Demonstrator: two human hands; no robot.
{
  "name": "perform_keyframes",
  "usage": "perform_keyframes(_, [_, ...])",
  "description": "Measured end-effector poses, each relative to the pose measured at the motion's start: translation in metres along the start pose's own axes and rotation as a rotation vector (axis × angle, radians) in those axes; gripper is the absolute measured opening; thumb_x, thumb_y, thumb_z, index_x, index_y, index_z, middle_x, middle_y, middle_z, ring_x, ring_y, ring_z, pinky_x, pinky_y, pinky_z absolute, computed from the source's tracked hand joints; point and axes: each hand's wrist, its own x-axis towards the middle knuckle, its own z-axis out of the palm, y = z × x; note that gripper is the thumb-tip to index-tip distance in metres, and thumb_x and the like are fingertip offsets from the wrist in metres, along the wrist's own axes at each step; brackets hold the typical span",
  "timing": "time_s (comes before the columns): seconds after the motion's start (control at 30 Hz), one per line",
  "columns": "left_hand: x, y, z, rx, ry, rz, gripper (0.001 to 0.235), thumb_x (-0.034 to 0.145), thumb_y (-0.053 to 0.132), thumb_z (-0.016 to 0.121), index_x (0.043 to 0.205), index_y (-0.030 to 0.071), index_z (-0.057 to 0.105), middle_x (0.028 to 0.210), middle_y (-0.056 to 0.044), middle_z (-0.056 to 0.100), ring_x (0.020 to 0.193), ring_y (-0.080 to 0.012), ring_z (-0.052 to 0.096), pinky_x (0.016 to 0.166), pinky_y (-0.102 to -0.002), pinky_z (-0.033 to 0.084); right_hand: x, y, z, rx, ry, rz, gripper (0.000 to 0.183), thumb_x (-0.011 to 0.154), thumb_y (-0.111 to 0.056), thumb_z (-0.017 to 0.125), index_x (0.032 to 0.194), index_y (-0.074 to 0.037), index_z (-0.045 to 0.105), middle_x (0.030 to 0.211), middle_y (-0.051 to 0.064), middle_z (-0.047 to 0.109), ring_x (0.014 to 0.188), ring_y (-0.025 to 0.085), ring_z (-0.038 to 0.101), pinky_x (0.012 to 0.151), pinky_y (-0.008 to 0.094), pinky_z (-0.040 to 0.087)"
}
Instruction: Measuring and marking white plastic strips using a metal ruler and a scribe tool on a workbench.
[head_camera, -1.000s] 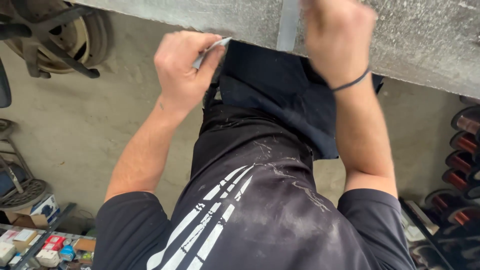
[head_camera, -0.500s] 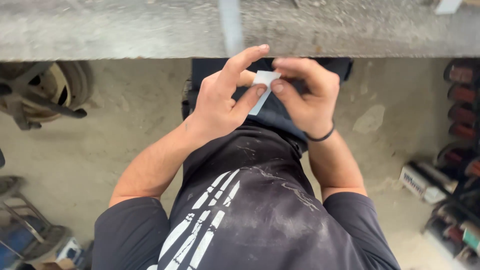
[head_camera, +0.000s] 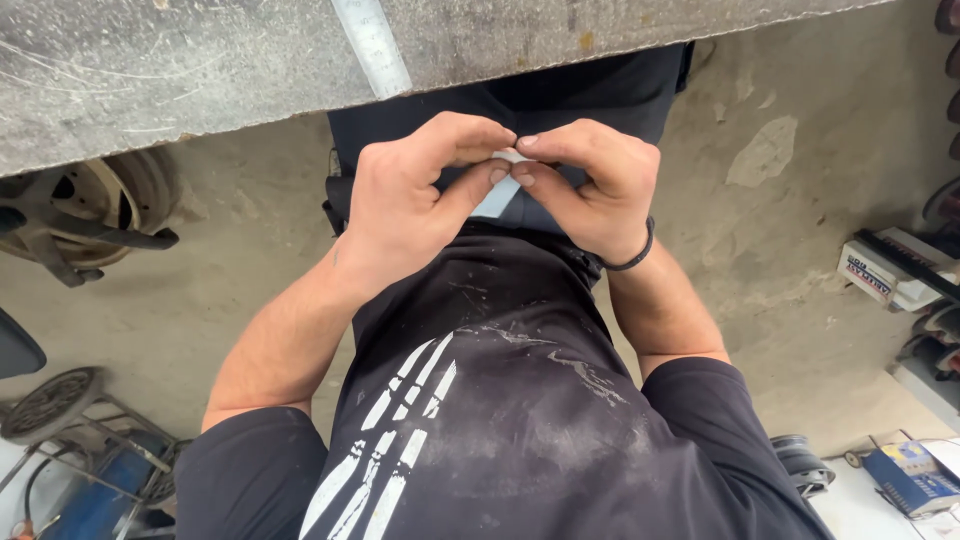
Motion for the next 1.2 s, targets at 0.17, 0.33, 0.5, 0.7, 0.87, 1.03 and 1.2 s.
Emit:
perform_keyframes(0.17, [-0.005,-0.006,0.005,-0.149,-0.004,-0.102,0.017,0.103,0.002,0.073,0.118,0.0,0.065,0.11,-0.011,0.079,0.106,-0.0171,0.079,0.09,-0.026,0.064,0.0,-0.002,0.002,-0.075,0.014,0.009,0.022,0.09,0.004,0.087,0.107,-0.001,0.073,0.099,0.01,0.076,0.086,0.019,0.073,0.075,0.028,0.058])
perform_keyframes(0.33, [-0.007,-0.007,0.007,-0.094,0.025,-0.094,0.017,0.101,0.003,0.076,0.116,0.0,0.067,0.109,-0.011,0.079,0.104,-0.0163,0.079,0.086,-0.025,0.064,-0.003,0.0,0.004,-0.073,-0.003,0.039,0.02,0.092,0.003,0.086,0.107,-0.002,0.074,0.099,0.009,0.076,0.085,0.019,0.072,0.07,0.025,0.057])
perform_keyframes(0.5, [-0.009,-0.011,0.009,-0.045,0.038,-0.07,0.015,0.1,0.004,0.077,0.113,0.001,0.069,0.106,-0.009,0.078,0.1,-0.0158,0.08,0.082,-0.024,0.065,-0.002,-0.003,0.007,-0.128,-0.024,0.065,0.016,0.094,0.001,0.086,0.104,-0.003,0.074,0.099,0.007,0.075,0.085,0.018,0.072,0.07,0.025,0.056])
perform_keyframes(0.7, [-0.011,-0.018,0.008,-0.008,0.028,-0.018,0.009,0.099,0.001,0.076,0.107,0.003,0.071,0.1,-0.007,0.077,0.091,-0.0165,0.079,0.076,-0.025,0.062,-0.006,-0.002,0.013,-0.196,-0.006,0.083,0.014,0.092,-0.001,0.085,0.097,-0.005,0.072,0.093,0.005,0.072,0.082,0.019,0.068,0.072,0.03,0.053])
perform_keyframes(0.87, [-0.007,-0.018,0.003,-0.15,-0.075,-0.138,0.008,0.099,0.006,0.074,0.105,0.003,0.07,0.1,-0.007,0.077,0.092,-0.0151,0.076,0.08,-0.028,0.06,-0.006,-0.001,0.012,-0.193,-0.026,0.051,0.02,0.091,-0.004,0.087,0.092,-0.004,0.067,0.09,0.006,0.071,0.079,0.021,0.065,0.071,0.031,0.051])
perform_keyframes(1.03, [-0.01,-0.037,-0.004,-0.41,-0.238,-0.203,0.01,0.1,0.012,0.072,0.104,0.003,0.068,0.098,-0.005,0.076,0.092,-0.0117,0.07,0.083,-0.027,0.057,-0.013,0.003,0.005,0.065,-0.164,0.165,0.018,0.09,-0.007,0.084,0.089,-0.003,0.066,0.084,0.006,0.068,0.07,0.015,0.062,0.062,0.028,0.047])
perform_keyframes(1.2, [-0.008,-0.033,-0.003,-0.294,-0.266,-0.228,0.014,0.097,0.015,0.074,0.099,0.002,0.069,0.091,-0.003,0.074,0.085,-0.0087,0.068,0.077,-0.026,0.055,-0.016,0.011,0.008,0.214,-0.15,0.277,0.017,0.094,-0.011,0.081,0.09,-0.004,0.066,0.084,0.003,0.069,0.071,0.011,0.063,0.063,0.026,0.049])
